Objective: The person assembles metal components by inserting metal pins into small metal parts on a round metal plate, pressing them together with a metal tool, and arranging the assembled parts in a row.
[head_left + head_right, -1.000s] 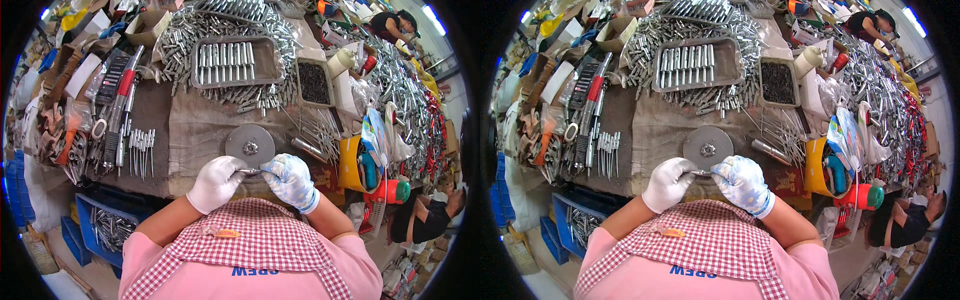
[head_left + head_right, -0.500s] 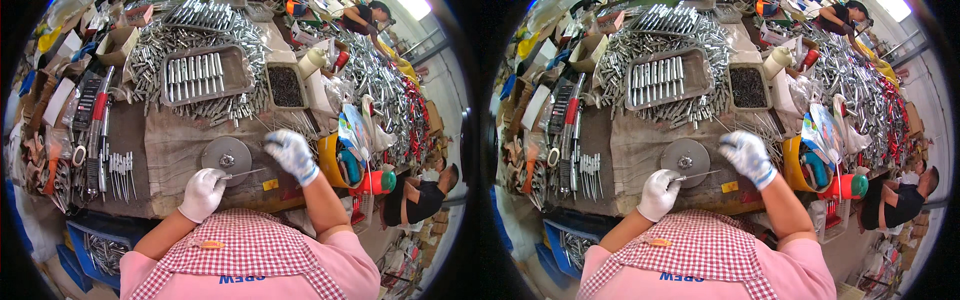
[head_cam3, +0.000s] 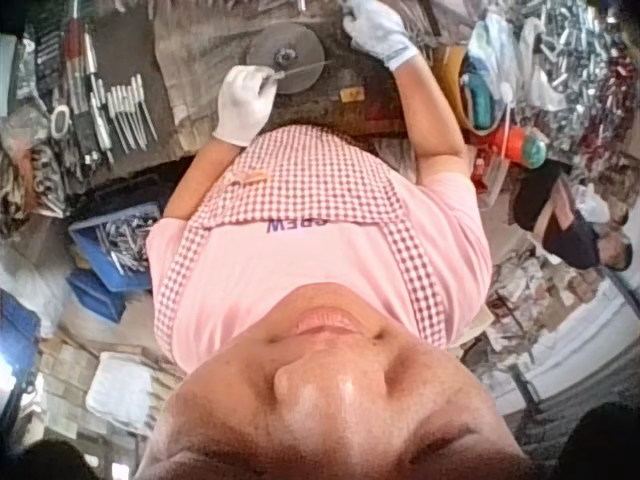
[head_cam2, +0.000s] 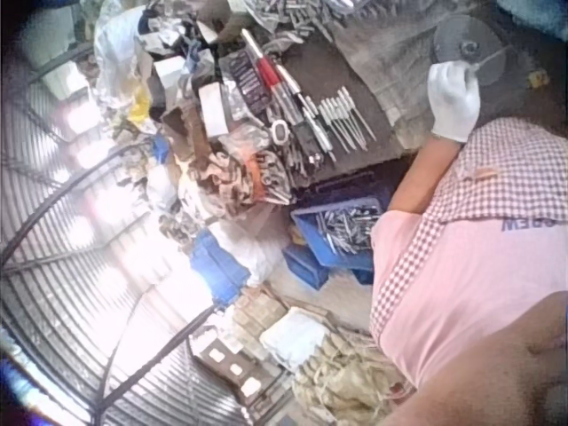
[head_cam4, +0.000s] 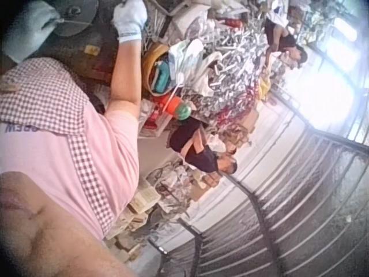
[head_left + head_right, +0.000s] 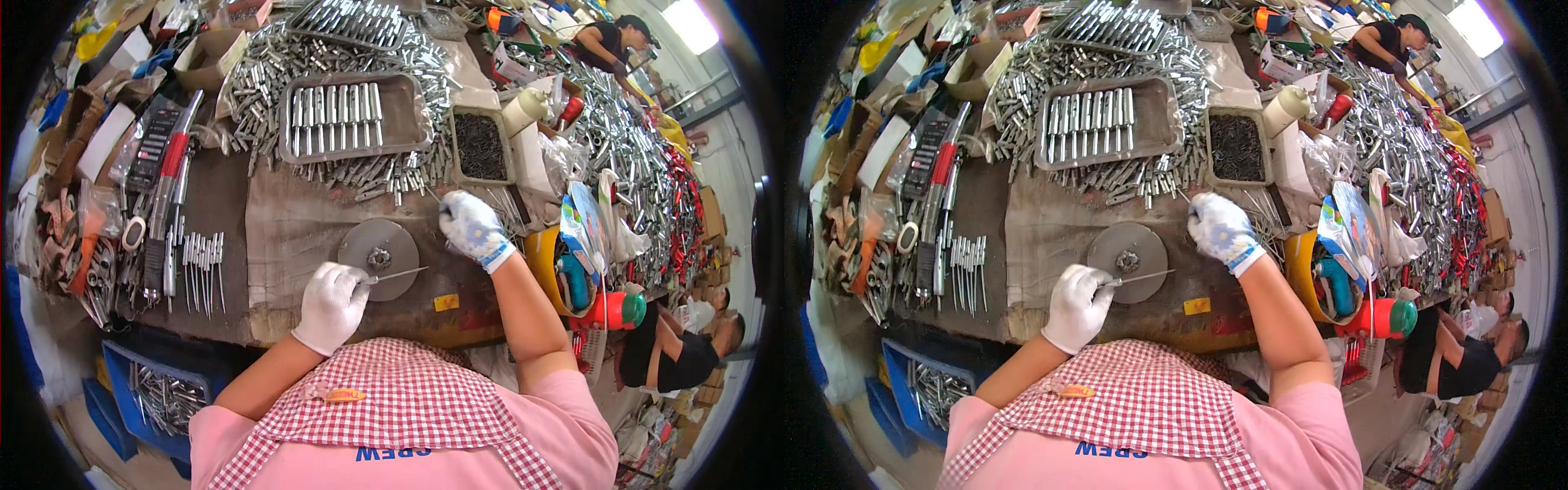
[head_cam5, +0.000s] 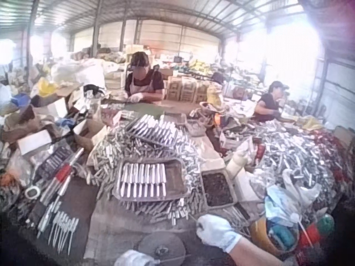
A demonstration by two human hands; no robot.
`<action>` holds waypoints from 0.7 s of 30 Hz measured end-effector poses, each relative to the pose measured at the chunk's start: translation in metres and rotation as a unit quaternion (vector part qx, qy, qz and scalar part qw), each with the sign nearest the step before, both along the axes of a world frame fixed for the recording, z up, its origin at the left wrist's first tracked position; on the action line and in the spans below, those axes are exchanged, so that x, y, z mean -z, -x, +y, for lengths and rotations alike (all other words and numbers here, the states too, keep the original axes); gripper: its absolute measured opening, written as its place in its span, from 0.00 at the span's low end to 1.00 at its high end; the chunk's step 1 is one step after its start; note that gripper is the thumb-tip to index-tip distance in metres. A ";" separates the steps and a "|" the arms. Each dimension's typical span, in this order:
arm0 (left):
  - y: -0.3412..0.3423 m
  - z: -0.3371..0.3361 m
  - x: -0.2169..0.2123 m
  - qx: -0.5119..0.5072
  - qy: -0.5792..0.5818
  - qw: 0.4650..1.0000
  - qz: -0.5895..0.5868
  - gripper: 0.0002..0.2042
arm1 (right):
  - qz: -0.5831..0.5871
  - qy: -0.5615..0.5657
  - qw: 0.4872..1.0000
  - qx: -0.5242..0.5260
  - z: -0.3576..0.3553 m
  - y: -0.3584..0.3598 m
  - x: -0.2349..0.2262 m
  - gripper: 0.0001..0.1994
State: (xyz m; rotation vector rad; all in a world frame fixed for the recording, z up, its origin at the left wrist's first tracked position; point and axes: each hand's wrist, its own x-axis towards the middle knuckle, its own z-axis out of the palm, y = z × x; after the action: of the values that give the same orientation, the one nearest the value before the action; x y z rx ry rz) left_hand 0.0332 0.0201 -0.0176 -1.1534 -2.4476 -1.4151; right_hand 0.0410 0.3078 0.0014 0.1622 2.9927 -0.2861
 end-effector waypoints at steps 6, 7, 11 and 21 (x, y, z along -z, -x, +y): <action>0.002 0.005 0.014 -0.033 0.030 0.998 0.054 0.08 | 0.237 0.328 0.908 0.107 -0.031 -0.046 0.000 0.07; 0.001 0.007 0.016 -0.037 0.040 0.997 0.059 0.08 | 0.218 0.406 0.885 0.072 -0.049 -0.053 -0.013 0.12; 0.000 0.008 0.016 -0.041 0.046 0.996 0.057 0.07 | 0.223 0.393 0.888 -0.090 -0.081 -0.070 0.017 0.11; 0.000 0.004 0.014 -0.039 0.047 0.997 0.038 0.10 | 0.261 0.159 0.935 -0.181 -0.100 -0.045 0.025 0.11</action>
State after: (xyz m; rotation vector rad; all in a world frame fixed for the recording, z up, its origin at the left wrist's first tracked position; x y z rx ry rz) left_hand 0.0332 0.0242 -0.0319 -1.0951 -2.5005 -1.2243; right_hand 0.0863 0.2076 -0.0238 -0.5837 3.3242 -0.8797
